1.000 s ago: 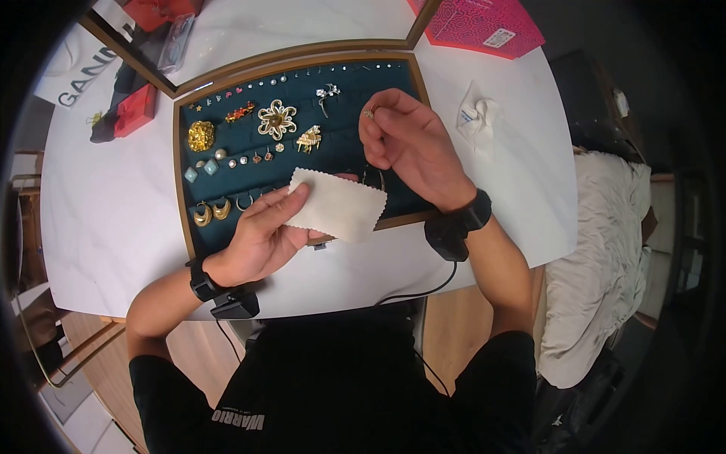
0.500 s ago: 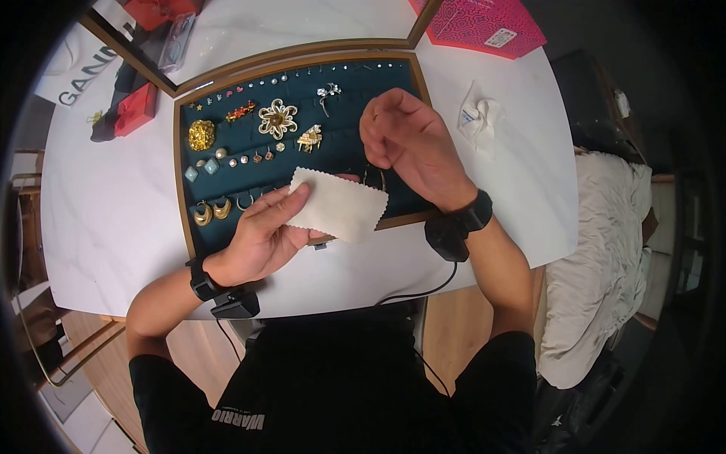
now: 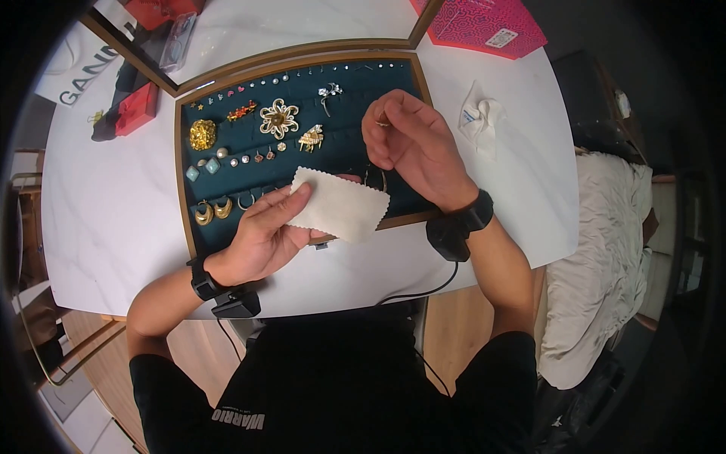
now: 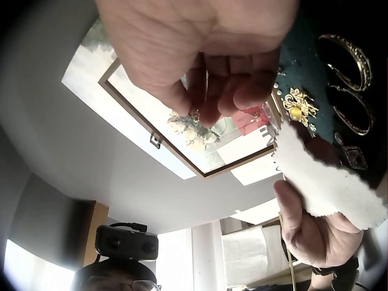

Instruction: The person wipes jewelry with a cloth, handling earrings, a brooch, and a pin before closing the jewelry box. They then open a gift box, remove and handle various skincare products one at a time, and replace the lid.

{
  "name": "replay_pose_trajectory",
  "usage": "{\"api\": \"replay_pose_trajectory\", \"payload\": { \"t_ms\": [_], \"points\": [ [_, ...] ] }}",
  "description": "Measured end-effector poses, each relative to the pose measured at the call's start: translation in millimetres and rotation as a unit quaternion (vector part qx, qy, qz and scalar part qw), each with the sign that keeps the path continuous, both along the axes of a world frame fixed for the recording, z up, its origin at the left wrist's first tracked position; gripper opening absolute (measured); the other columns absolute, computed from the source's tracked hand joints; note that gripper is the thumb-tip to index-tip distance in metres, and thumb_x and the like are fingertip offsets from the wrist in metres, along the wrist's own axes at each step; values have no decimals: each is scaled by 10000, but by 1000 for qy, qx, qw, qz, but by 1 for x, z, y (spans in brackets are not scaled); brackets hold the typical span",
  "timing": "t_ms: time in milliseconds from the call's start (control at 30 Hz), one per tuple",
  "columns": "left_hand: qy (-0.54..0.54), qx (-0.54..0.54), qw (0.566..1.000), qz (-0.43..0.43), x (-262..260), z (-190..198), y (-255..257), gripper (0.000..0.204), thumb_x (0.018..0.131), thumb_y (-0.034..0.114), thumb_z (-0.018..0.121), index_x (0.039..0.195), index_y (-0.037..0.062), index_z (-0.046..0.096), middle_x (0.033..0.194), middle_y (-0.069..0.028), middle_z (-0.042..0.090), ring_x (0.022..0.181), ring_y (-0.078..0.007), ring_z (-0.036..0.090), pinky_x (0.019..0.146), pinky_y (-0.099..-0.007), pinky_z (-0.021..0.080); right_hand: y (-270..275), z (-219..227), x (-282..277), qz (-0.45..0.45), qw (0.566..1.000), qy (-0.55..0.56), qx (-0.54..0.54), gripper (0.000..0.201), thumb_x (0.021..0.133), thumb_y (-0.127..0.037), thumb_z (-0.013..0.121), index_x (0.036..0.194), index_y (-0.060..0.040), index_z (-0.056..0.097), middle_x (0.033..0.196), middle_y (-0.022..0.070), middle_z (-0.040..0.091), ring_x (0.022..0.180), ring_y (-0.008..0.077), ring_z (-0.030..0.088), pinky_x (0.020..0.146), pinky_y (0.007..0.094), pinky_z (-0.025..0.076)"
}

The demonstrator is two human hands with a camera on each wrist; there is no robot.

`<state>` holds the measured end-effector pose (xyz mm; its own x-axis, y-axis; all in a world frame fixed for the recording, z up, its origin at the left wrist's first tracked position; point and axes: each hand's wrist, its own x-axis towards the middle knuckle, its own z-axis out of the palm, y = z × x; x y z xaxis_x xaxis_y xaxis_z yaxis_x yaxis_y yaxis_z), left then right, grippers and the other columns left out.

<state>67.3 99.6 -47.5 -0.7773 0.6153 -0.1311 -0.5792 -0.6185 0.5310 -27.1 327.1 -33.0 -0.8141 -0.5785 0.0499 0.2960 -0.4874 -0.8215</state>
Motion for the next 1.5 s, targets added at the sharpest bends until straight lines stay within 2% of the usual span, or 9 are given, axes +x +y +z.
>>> {"api": "replay_pose_trajectory", "payload": {
  "t_ms": [167,467,500,567,667,900,967,1433,1500],
  "points": [
    [-3,-5,1000,-4,0,0,0,468,1108,267,375,1435,-58,452,1388,-151,572,1252,-224,586,1019,-329,478,2,-1,0,-3,1000,-1,4,188,1035,-236,559,1040,-49,585,918,86,599,709,125,523,599,270,432],
    [-6,-14,1000,-1,0,0,0,465,1106,276,387,1434,-45,462,1356,-152,597,1220,-207,604,966,-309,492,3,-3,-1,8,1000,7,6,182,1022,-193,573,1109,-35,600,991,90,619,775,118,533,622,270,452],
    [-7,-17,1000,-1,0,-1,0,463,1105,279,391,1431,-41,466,1342,-150,607,1205,-201,612,946,-300,495,3,-3,-1,8,1000,7,6,182,1022,-193,573,1109,-35,600,991,90,619,775,118,533,622,270,452],
    [-8,-19,1000,-1,1,-2,0,461,1105,280,393,1427,-40,471,1330,-148,615,1190,-195,618,929,-293,496,1,-1,2,-9,999,17,45,217,1016,-239,584,1158,-76,590,931,61,539,762,121,489,588,258,412],
    [-9,-20,1000,-1,1,-2,-1,458,1104,282,397,1422,-38,477,1311,-145,627,1172,-188,625,908,-286,497,0,1,3,-11,998,12,53,238,1008,-207,586,1200,-67,597,965,68,556,768,118,491,598,258,414],
    [-13,-22,1000,0,0,3,0,458,1102,284,403,1406,-48,486,1291,-154,636,1159,-191,631,936,-298,498,3,-1,3,-13,996,17,81,192,981,-117,593,1163,-67,625,1005,47,545,768,104,478,616,248,400],
    [-13,-20,1000,1,0,1,-1,456,1102,285,404,1399,-50,492,1288,-155,638,1159,-192,631,943,-301,498,3,-3,1,1,999,8,32,202,991,-55,574,1176,-10,641,1007,48,633,763,104,529,628,255,441],
    [-14,-16,1000,-2,0,-2,-2,452,1101,287,408,1382,-55,504,1281,-156,643,1166,-195,631,941,-302,501,2,-3,1,8,1000,-11,2,140,1019,-138,583,1124,-50,611,904,50,599,732,105,506,620,257,418],
    [22,-46,998,-22,0,-4,-3,498,1109,305,343,1466,-36,407,1432,-146,545,1248,-223,587,912,-294,490,1,-1,1,10,1000,-10,1,131,1019,-138,582,1115,-53,610,902,51,599,732,105,506,621,257,418]
  ]
}}
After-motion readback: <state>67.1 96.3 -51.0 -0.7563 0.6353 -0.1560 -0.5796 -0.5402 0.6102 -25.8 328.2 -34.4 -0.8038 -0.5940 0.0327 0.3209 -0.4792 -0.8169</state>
